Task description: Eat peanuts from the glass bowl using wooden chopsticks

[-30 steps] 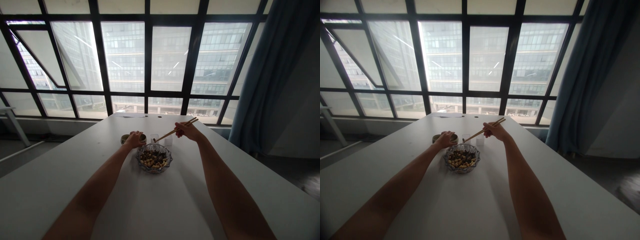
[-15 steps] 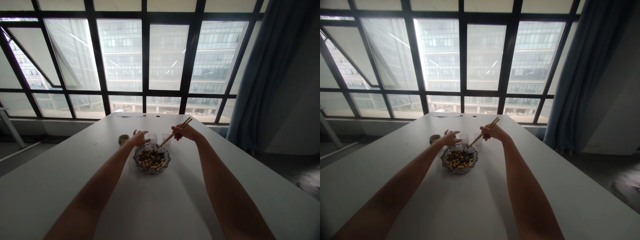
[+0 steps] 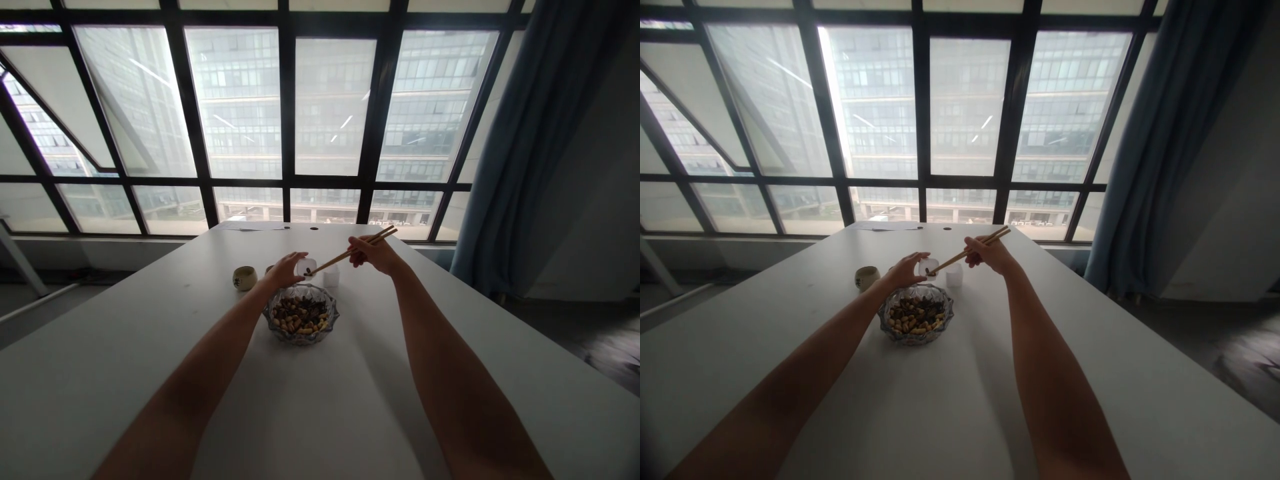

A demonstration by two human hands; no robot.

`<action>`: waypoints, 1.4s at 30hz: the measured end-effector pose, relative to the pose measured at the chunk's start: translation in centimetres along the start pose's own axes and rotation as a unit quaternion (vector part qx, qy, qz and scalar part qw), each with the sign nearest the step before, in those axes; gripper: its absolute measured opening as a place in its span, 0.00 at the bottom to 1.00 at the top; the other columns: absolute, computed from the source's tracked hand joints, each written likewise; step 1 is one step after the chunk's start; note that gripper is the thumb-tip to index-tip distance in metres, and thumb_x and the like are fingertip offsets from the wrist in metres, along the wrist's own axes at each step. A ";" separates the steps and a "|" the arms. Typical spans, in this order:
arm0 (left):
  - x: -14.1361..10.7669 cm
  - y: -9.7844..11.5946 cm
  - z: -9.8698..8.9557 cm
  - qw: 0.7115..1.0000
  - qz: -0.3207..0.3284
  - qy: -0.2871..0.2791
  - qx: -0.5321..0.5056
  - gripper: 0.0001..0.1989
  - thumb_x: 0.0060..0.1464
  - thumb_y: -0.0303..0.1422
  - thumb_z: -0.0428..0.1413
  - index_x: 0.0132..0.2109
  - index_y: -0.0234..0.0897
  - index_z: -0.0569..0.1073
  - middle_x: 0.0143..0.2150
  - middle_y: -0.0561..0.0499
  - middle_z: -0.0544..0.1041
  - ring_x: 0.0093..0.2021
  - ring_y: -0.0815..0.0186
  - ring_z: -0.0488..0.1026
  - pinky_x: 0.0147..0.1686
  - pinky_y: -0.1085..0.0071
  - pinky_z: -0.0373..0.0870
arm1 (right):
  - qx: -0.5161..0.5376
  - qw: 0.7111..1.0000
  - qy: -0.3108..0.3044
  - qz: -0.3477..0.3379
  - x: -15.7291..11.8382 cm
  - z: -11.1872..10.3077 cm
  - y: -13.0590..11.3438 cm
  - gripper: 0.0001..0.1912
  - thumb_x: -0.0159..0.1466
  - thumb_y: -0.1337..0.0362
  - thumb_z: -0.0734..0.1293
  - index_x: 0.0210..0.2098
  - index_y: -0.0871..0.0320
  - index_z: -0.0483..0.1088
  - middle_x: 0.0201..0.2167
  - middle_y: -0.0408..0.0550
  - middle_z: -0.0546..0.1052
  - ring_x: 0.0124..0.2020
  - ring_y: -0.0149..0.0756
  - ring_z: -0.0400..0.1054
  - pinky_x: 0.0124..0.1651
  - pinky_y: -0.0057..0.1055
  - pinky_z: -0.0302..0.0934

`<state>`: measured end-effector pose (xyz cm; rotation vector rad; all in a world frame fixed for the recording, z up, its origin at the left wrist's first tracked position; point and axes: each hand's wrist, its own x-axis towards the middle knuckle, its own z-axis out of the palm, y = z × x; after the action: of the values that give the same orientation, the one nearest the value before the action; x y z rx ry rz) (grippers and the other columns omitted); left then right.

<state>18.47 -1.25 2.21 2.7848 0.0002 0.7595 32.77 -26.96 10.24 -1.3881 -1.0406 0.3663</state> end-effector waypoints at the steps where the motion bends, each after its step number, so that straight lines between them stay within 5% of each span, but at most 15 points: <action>1: -0.1 0.1 -0.1 1.000 0.014 0.013 0.001 0.38 0.49 0.33 0.63 0.67 0.37 0.62 0.64 0.40 0.71 0.61 0.51 0.71 0.60 0.55 0.68 | 0.023 1.000 0.019 -0.007 0.1 -0.1 0.1 0.29 0.47 0.40 0.78 0.25 0.62 0.76 0.17 0.49 0.77 0.16 0.32 0.71 0.18 0.26 0.64; 10: -0.4 0.4 -0.3 0.999 0.026 0.038 0.009 0.41 0.51 0.30 0.63 0.69 0.38 0.56 0.64 0.41 0.70 0.65 0.51 0.66 0.64 0.52 0.65 | 0.071 0.994 0.078 -0.011 0.4 -1.2 1.3 0.27 0.48 0.41 0.78 0.25 0.61 0.74 0.17 0.47 0.76 0.15 0.30 0.69 0.18 0.26 0.64; 18: -0.4 0.3 0.0 0.999 0.012 0.044 -0.006 0.44 0.50 0.36 0.65 0.70 0.37 0.55 0.61 0.39 0.73 0.61 0.50 0.71 0.60 0.52 0.69 | -0.028 0.996 0.078 -0.026 0.6 1.1 2.3 0.32 0.49 0.36 0.75 0.26 0.62 0.76 0.20 0.52 0.78 0.18 0.32 0.72 0.20 0.25 0.65; 27: -0.4 0.3 0.1 0.998 -0.055 0.010 0.030 0.37 0.52 0.39 0.63 0.66 0.36 0.62 0.60 0.38 0.75 0.60 0.50 0.72 0.62 0.51 0.65 | -0.044 0.994 0.078 -0.066 0.1 1.9 -0.5 0.32 0.54 0.34 0.71 0.26 0.61 0.74 0.18 0.51 0.77 0.15 0.32 0.69 0.17 0.26 0.63; 35: 0.0 -0.2 0.5 0.996 -0.082 -0.013 0.043 0.35 0.50 0.41 0.65 0.63 0.38 0.67 0.59 0.40 0.77 0.61 0.51 0.72 0.68 0.47 0.52 | -0.086 0.989 -0.116 -0.008 -0.6 4.1 -2.3 0.29 0.54 0.38 0.74 0.23 0.62 0.75 0.15 0.48 0.76 0.12 0.28 0.67 0.14 0.22 0.60; 39: -0.3 0.0 0.0 0.996 -0.077 0.020 0.032 0.32 0.51 0.41 0.63 0.61 0.38 0.69 0.61 0.41 0.74 0.61 0.51 0.71 0.65 0.50 0.59 | -0.131 0.973 -0.192 0.006 -0.9 5.4 -3.2 0.24 0.56 0.44 0.74 0.25 0.61 0.76 0.18 0.47 0.78 0.13 0.27 0.68 0.16 0.21 0.61; 42: -1.2 0.5 -1.3 0.994 -0.084 0.061 0.030 0.20 0.55 0.39 0.60 0.53 0.37 0.74 0.52 0.42 0.79 0.53 0.54 0.75 0.56 0.57 0.68 | -0.149 0.965 -0.215 -0.002 -1.0 6.3 -3.8 0.22 0.57 0.46 0.74 0.25 0.61 0.77 0.19 0.48 0.79 0.14 0.28 0.69 0.17 0.21 0.63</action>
<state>16.74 -1.54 2.77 2.7445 0.2814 0.8977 26.02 -24.61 12.33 -1.6131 -1.5030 0.5411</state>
